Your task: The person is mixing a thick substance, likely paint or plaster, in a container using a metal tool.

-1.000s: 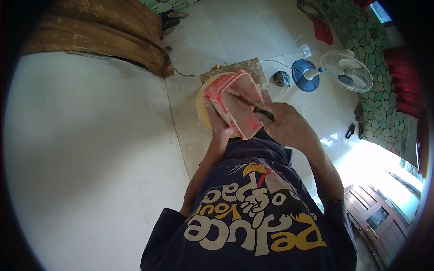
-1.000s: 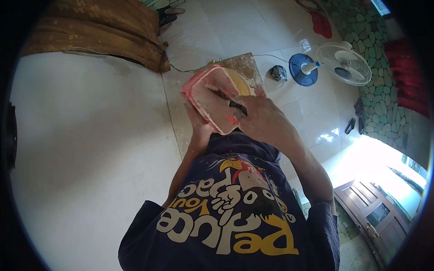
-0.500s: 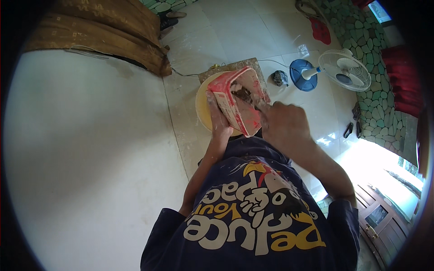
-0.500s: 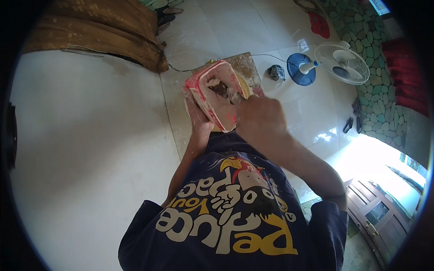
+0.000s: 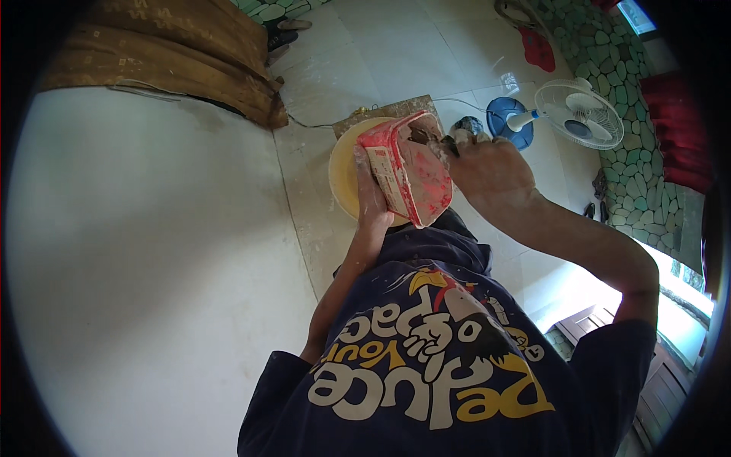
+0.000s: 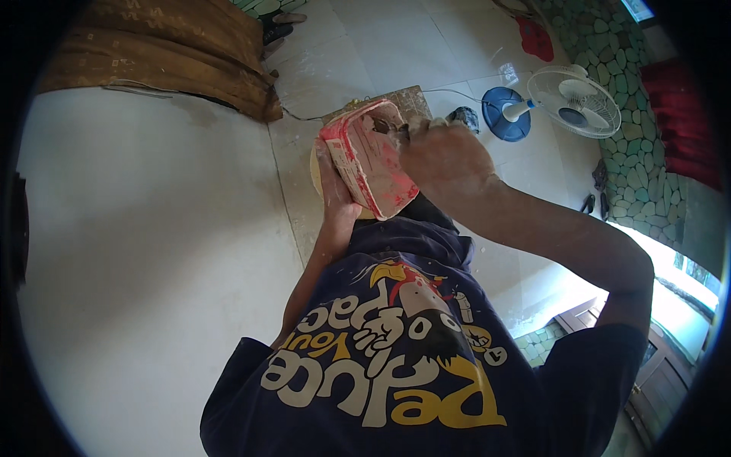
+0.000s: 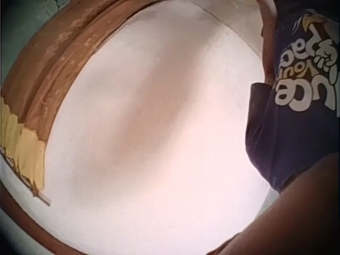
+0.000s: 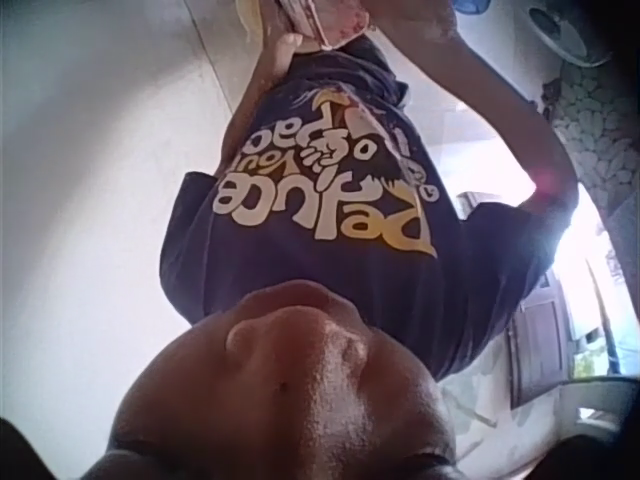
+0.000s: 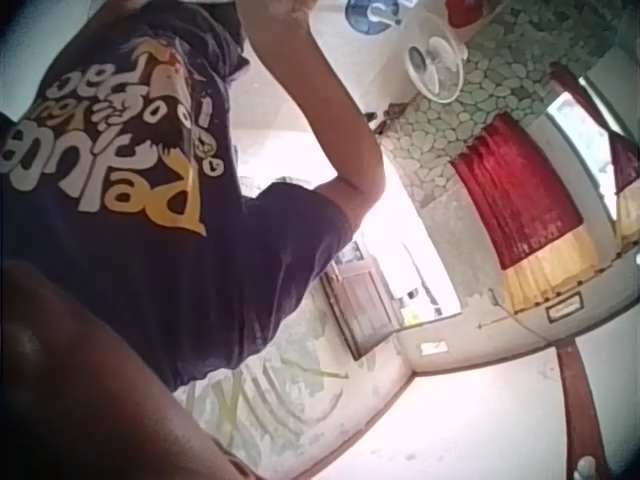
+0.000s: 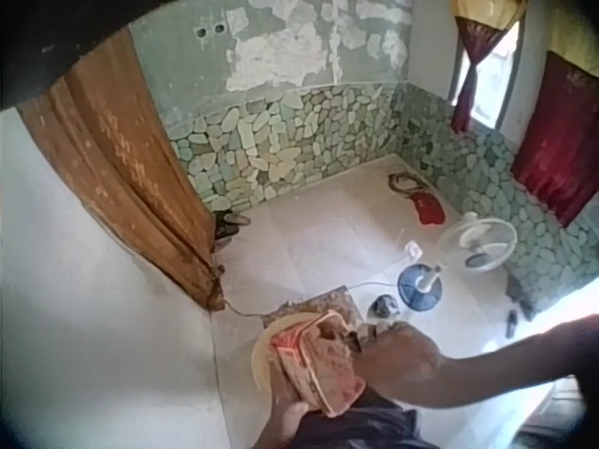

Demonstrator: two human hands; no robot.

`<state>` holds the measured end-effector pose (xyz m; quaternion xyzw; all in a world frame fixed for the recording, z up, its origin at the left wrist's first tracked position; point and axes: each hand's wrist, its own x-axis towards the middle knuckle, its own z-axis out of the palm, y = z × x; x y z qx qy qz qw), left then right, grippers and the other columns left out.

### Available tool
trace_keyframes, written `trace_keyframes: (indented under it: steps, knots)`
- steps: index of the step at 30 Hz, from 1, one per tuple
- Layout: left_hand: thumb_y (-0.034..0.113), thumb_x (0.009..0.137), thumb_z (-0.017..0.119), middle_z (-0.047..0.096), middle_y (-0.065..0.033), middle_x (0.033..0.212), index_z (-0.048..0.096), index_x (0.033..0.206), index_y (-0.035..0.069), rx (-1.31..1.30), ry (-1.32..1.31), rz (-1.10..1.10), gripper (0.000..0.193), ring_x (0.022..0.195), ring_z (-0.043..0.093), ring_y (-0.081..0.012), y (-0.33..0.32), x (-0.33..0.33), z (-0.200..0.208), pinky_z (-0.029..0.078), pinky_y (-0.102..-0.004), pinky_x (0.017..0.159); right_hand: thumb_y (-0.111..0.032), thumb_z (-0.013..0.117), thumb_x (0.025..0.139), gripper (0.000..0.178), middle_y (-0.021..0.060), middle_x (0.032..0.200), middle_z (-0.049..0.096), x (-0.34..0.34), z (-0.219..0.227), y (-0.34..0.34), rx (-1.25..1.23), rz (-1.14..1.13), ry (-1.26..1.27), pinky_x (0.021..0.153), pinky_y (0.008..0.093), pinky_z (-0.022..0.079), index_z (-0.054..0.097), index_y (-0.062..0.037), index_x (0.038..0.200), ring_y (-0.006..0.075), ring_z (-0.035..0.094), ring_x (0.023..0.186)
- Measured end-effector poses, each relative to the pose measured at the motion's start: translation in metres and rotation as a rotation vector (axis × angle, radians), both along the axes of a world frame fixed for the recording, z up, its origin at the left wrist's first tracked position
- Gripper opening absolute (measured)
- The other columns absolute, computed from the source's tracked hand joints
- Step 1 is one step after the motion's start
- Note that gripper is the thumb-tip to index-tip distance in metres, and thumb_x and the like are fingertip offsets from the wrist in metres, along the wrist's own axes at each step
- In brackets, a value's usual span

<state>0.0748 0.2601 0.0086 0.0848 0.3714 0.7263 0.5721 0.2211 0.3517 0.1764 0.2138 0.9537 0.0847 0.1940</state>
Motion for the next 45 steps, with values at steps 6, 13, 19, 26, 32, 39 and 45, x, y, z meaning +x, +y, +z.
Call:
trace_keyframes:
  steps: [6, 13, 19, 26, 32, 39, 45]
  knots:
    - [0.065, 0.098, 0.038, 0.055, -0.0101, 0.136, 0.047, 0.140, 0.010, -0.001, -0.007, 0.061, 0.069, 0.122, 0.056, -0.0234, 0.001, -0.004, 0.007, 0.049, -0.0400, 0.101, -0.013, 0.058, 0.091, 0.038, 0.0105, 0.092, 0.063, 0.035, -0.041, -0.021, -0.071, 0.165, -0.142, 0.062, 0.0307, 0.053, 0.057, -0.0056, 0.128, 0.0221, 0.066, 0.079]
    - [0.067, 0.097, 0.039, 0.055, -0.0116, 0.136, 0.046, 0.140, 0.009, -0.018, 0.000, 0.066, 0.072, 0.122, 0.056, -0.0241, 0.004, -0.007, 0.002, 0.049, -0.0404, 0.100, -0.012, 0.057, 0.092, 0.049, 0.0119, 0.102, 0.062, 0.016, -0.001, -0.001, -0.166, -0.002, -0.108, 0.063, 0.0352, 0.055, 0.049, -0.0122, 0.140, 0.0232, 0.068, 0.085]
    - [0.071, 0.095, 0.037, 0.053, -0.0130, 0.138, 0.045, 0.141, 0.007, 0.012, 0.011, 0.113, 0.079, 0.124, 0.054, -0.0272, 0.002, -0.007, 0.008, 0.048, -0.0428, 0.102, -0.013, 0.058, 0.090, 0.039, 0.0133, 0.098, 0.062, 0.027, -0.017, -0.018, -0.227, -0.045, -0.090, 0.064, 0.0358, 0.055, 0.057, -0.0103, 0.129, 0.0240, 0.068, 0.077]
    - [0.069, 0.097, 0.033, 0.052, -0.0126, 0.138, 0.044, 0.142, 0.007, 0.084, 0.054, 0.147, 0.077, 0.124, 0.054, -0.0265, 0.000, -0.015, -0.005, 0.046, -0.0428, 0.103, -0.015, 0.060, 0.093, 0.041, 0.0158, 0.086, 0.063, 0.025, -0.026, -0.027, -0.594, -0.300, 0.066, 0.066, 0.0380, 0.054, 0.057, -0.0090, 0.133, 0.0257, 0.067, 0.077]
    - [0.069, 0.098, 0.032, 0.051, -0.0117, 0.139, 0.043, 0.143, 0.009, 0.249, 0.353, 0.183, 0.076, 0.125, 0.053, -0.0254, -0.007, -0.013, -0.009, 0.044, -0.0419, 0.104, -0.013, 0.065, 0.093, 0.041, 0.0115, 0.076, 0.063, 0.029, -0.009, -0.020, -1.055, -0.603, 0.477, 0.061, 0.0328, 0.049, 0.060, -0.0091, 0.134, 0.0176, 0.055, 0.058]
    - [0.065, 0.100, 0.031, 0.053, -0.0104, 0.132, 0.046, 0.138, 0.005, 0.116, 0.141, 0.264, 0.072, 0.120, 0.053, -0.0226, -0.010, -0.020, -0.048, 0.044, -0.0400, 0.102, -0.011, 0.058, 0.097, 0.048, 0.0041, 0.073, 0.054, 0.038, -0.042, -0.018, -1.881, -1.036, 0.453, 0.046, 0.0221, 0.041, 0.049, -0.0082, 0.144, 0.0090, 0.052, 0.058]
    - [0.066, 0.100, 0.031, 0.056, -0.0095, 0.128, 0.049, 0.134, 0.005, 0.192, 0.183, 0.248, 0.073, 0.116, 0.056, -0.0214, -0.009, -0.020, -0.036, 0.046, -0.0392, 0.099, -0.011, 0.063, 0.093, 0.068, 0.0044, 0.068, 0.054, 0.052, -0.066, -0.032, -2.418, -1.285, 0.747, 0.037, 0.0213, 0.037, 0.029, -0.0083, 0.152, 0.0083, 0.048, 0.046]
